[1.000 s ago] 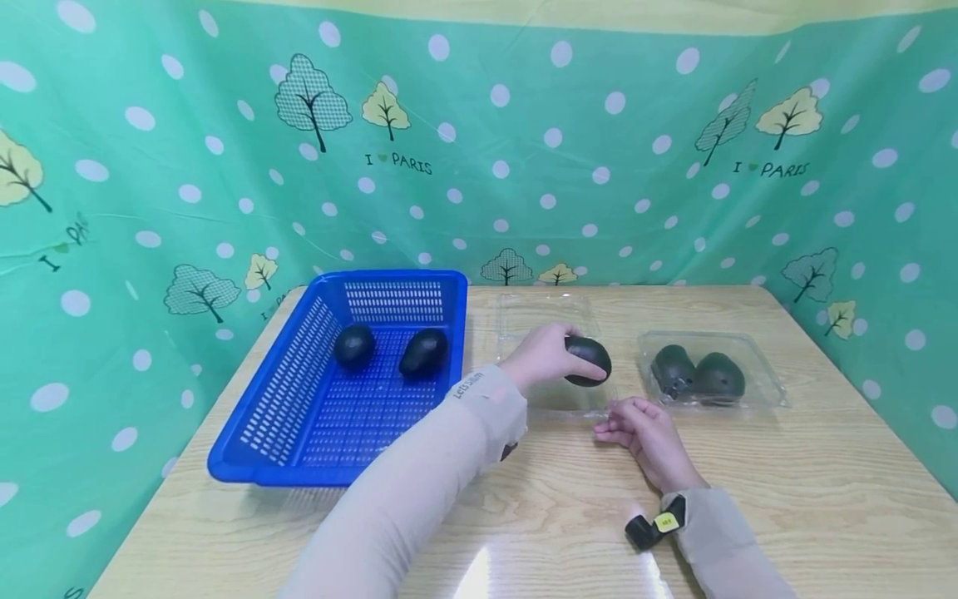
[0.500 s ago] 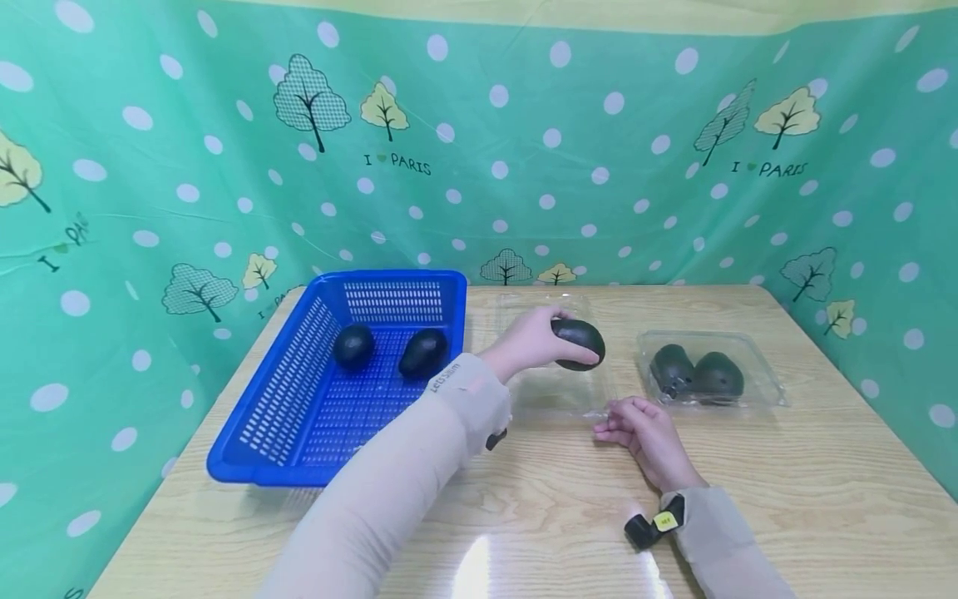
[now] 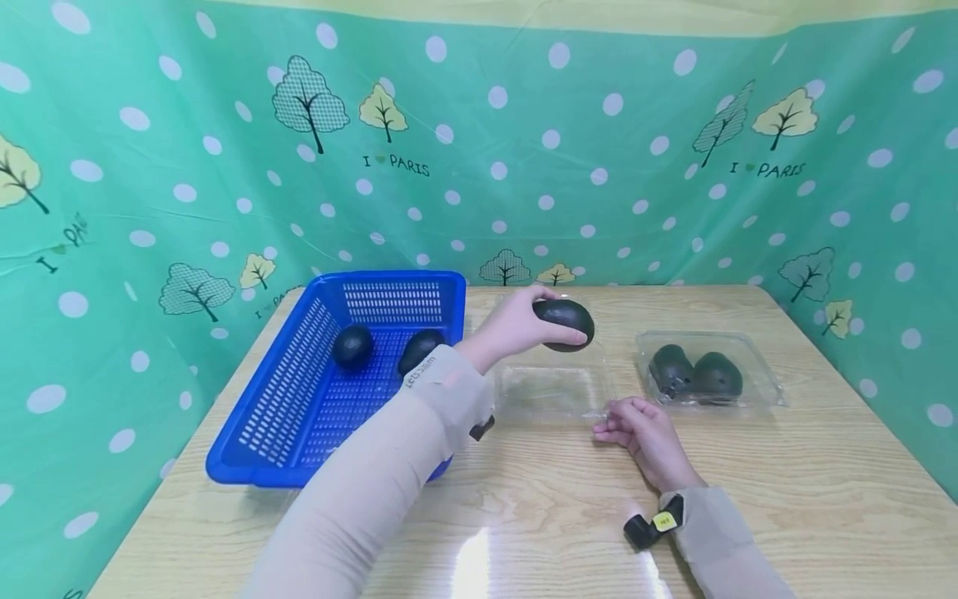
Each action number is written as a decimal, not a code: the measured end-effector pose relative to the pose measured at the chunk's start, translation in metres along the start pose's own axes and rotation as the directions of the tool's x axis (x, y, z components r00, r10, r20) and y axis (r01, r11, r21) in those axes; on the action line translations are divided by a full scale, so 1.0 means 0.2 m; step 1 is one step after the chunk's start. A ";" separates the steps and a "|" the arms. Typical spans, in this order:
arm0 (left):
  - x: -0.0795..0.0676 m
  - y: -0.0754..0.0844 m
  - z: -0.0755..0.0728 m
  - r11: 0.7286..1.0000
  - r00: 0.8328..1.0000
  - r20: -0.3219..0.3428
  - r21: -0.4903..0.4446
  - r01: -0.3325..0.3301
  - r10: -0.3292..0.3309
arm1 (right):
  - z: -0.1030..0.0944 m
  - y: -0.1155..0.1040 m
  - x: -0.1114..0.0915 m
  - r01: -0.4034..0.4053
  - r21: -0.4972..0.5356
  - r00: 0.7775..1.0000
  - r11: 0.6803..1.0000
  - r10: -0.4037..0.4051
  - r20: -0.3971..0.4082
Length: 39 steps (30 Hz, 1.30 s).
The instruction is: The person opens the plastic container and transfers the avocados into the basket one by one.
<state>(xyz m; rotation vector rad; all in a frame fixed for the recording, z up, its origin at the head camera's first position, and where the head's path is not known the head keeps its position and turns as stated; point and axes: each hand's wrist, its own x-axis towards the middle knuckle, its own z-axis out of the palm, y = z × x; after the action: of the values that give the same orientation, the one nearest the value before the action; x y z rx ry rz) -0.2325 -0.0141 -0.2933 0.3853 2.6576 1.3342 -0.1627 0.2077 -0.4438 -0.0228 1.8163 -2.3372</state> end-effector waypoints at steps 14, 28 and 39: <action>-0.06 0.02 -0.16 0.998 0.999 -0.003 -0.053 0.042 -0.043 | -0.01 0.01 0.00 0.011 0.008 1.000 1.000 -0.011 0.020; -0.10 -0.04 -0.31 0.997 0.997 -0.048 -0.045 0.060 -0.062 | -0.01 0.00 -0.01 0.032 -0.001 0.999 0.999 -0.032 0.033; -0.14 -0.10 -0.39 0.996 0.994 -0.065 -0.009 0.092 -0.092 | -0.02 0.00 -0.01 0.047 -0.006 0.998 0.999 -0.047 0.047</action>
<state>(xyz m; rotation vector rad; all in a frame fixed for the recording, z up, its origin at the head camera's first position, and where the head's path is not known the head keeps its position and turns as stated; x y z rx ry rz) -0.2285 -0.0937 -0.2628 0.2185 2.6872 1.3498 -0.1617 0.2107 -0.4454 -0.1213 1.8211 -2.3418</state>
